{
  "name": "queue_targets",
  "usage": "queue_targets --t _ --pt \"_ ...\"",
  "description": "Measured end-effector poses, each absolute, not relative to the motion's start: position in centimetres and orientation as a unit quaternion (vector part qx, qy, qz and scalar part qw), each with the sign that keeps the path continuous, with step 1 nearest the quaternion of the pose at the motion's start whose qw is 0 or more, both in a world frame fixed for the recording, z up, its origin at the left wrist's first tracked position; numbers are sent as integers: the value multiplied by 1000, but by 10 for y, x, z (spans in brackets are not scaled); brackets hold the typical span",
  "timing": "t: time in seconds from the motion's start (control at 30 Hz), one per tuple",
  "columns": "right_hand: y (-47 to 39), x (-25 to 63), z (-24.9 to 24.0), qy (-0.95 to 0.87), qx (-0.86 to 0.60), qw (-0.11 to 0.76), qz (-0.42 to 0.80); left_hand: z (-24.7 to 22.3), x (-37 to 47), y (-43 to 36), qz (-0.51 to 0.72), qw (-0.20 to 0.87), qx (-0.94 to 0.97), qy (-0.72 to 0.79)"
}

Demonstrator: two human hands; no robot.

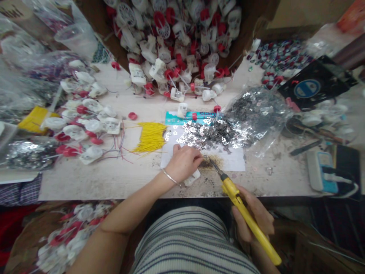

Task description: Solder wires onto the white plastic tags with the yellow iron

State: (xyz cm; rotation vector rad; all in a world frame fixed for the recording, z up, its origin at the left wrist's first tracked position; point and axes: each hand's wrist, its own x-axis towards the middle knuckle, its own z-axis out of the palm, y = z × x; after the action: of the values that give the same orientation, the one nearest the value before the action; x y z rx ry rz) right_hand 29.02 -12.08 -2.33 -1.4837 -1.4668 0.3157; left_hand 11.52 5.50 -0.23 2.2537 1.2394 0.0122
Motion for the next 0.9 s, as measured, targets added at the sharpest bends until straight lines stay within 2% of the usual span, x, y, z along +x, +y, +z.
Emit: queue_targets --t 0.07,0.2,0.27,0.33,0.47,0.63,0.77,0.9 --pt "-121 292 -23 -596 -624 488 128 4 100 58 36 235 846 477" --pt "-120 293 -28 -608 -599 507 120 19 62 64 65 68 807 583" --pt "-118 292 -32 -600 -602 512 122 21 51 63 63 29 790 609" --pt "-113 288 -35 -589 -613 510 130 18 51 58 61 59 802 591" --pt "-94 279 -40 -602 -583 517 173 -1 70 47 22 200 856 475" --pt "-62 263 -35 -626 -535 533 193 -5 83 45 5 191 897 399" --pt "-44 249 -38 -657 -499 553 117 10 82 38 75 212 923 313" --pt "-36 238 -33 -642 -490 571 146 14 89 23 237 319 865 306"
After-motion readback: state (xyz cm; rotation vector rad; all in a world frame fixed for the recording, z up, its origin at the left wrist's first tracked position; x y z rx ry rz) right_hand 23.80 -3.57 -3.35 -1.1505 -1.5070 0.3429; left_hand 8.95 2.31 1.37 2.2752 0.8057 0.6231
